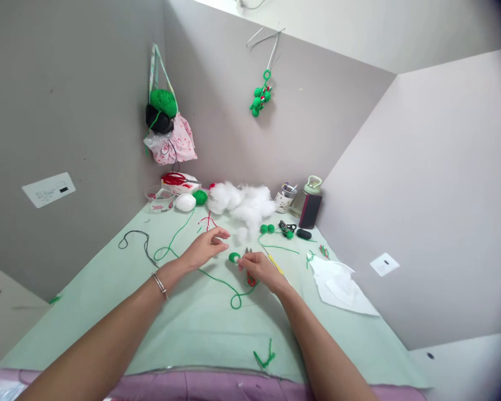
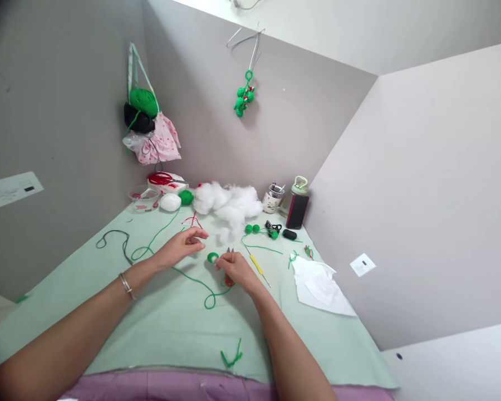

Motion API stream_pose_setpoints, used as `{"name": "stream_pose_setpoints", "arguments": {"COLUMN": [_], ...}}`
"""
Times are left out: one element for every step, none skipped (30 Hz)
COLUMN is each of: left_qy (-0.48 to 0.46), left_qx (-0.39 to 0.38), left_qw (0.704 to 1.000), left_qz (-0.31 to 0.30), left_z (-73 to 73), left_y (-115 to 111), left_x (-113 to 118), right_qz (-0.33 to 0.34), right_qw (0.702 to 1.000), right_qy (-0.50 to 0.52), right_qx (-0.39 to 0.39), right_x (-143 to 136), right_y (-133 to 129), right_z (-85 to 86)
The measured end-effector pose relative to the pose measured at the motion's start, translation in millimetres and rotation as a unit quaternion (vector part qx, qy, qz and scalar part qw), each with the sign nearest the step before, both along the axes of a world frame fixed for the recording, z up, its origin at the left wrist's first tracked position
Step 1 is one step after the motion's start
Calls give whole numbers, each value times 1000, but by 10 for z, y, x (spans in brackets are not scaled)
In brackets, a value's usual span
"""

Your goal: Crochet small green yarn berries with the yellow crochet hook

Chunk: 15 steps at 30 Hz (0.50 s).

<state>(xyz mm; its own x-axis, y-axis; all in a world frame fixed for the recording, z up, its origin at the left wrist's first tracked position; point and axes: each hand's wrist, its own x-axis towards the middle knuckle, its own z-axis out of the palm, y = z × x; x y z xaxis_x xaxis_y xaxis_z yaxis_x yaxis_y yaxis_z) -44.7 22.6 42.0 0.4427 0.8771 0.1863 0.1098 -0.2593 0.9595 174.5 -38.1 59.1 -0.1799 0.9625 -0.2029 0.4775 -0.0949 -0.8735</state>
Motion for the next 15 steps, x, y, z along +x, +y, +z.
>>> {"name": "stream_pose_setpoints", "arguments": {"left_qy": [4, 9, 14, 19, 22, 25, 25, 25, 25, 24, 23, 23, 22, 19, 14], "left_qx": [11, 22, 31, 39, 45, 49, 51, 51, 50, 47, 42, 34, 27, 17, 9], "left_qw": [1000, 1000, 999, 999, 999, 999, 998, 998, 998, 998, 999, 999, 999, 1000, 1000], "left_qz": [-3, -7, -10, -12, -10, -5, 1, 7, 12, 17, 19, 18, 16, 15, 14], "left_z": [55, 106, 153, 195, 230, 257, 277, 288, 291, 285, 271, 250, 223, 191, 156], "left_y": [16, 39, 71, 114, 165, 223, 282, 338, 386, 423, 447, 458, 458, 448, 431], "left_x": [24, 61, 109, 166, 229, 296, 362, 425, 480, 524, 553, 567, 566, 551, 526], "right_qz": [1, 2, 5, 8, 13, 17, 22, 26, 29, 29, 25, 17, 3, -16, -41], "right_qw": [1000, 1000, 1000, 1000, 1000, 1000, 999, 999, 998, 997, 996, 994, 992, 989, 985], "right_qy": [-1, -2, -5, -8, -13, -20, -28, -37, -48, -60, -73, -86, -98, -107, -114], "right_qx": [-3, -4, -3, -2, 1, 6, 12, 19, 28, 38, 50, 64, 81, 102, 125], "right_x": [14, 19, 17, 11, 2, -7, -16, -23, -28, -30, -27, -21, -10, 4, 18], "right_y": [4, 4, 1, -6, -15, -27, -40, -53, -65, -73, -76, -74, -66, -52, -34], "right_z": [2, 5, 11, 18, 29, 41, 54, 66, 75, 80, 81, 77, 69, 57, 43]}}
